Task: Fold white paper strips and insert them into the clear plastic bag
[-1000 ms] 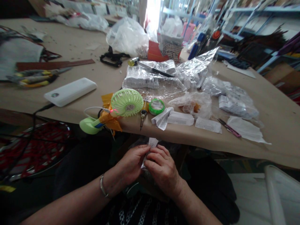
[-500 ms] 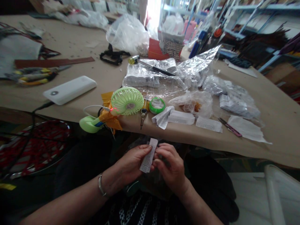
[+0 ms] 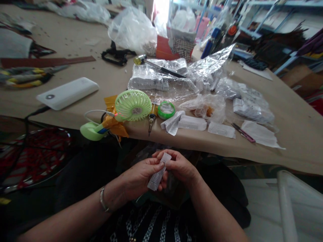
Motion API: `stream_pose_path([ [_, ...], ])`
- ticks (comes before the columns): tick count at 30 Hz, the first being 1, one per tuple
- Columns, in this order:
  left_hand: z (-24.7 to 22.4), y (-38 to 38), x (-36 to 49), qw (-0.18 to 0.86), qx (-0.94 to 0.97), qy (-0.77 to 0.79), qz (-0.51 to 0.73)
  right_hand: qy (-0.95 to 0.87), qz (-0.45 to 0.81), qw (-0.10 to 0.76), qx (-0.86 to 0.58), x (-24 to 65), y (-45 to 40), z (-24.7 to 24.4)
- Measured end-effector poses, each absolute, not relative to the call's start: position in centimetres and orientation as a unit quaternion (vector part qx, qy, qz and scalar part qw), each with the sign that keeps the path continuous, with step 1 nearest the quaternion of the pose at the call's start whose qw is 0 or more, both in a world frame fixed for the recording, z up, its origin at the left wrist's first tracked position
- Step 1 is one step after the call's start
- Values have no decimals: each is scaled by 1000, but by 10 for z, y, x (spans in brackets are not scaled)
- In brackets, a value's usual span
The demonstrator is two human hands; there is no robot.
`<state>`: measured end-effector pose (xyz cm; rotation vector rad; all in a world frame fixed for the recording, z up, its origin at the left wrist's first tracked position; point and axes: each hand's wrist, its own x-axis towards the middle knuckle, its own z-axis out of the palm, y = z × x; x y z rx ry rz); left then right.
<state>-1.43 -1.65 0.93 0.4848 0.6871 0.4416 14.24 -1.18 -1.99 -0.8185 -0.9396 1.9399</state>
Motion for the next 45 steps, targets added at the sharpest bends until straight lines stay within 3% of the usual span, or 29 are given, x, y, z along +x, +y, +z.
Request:
stream_pose_path([
  [6,5,-15,-13,876,240,355,220,-435,723,391,-367,141,-13,-19],
  [10,4,-13,-15,870,228,358,251,-584,502,420,-480,141,-21,-10],
  [13,5,-12,-15,862,227,375,253,-696,313,393,-513,140,-27,-4],
  [19,8,-14,-13,850,239,385,269,-747,214,353,-521,136,-32,-3],
  [23,7,-14,-15,847,232,386,281,-689,278,401,-537,133,-31,-4],
  [26,9,-15,-16,852,235,369,289,-573,443,437,-532,135,-26,-8],
  [29,11,-17,-18,864,252,338,277,-482,643,406,-435,140,-19,-15],
  [32,12,-18,-20,874,260,322,257,-431,766,349,-324,144,-14,-19],
  [45,2,-18,-25,896,282,287,186,-394,817,339,-249,144,0,-18],
])
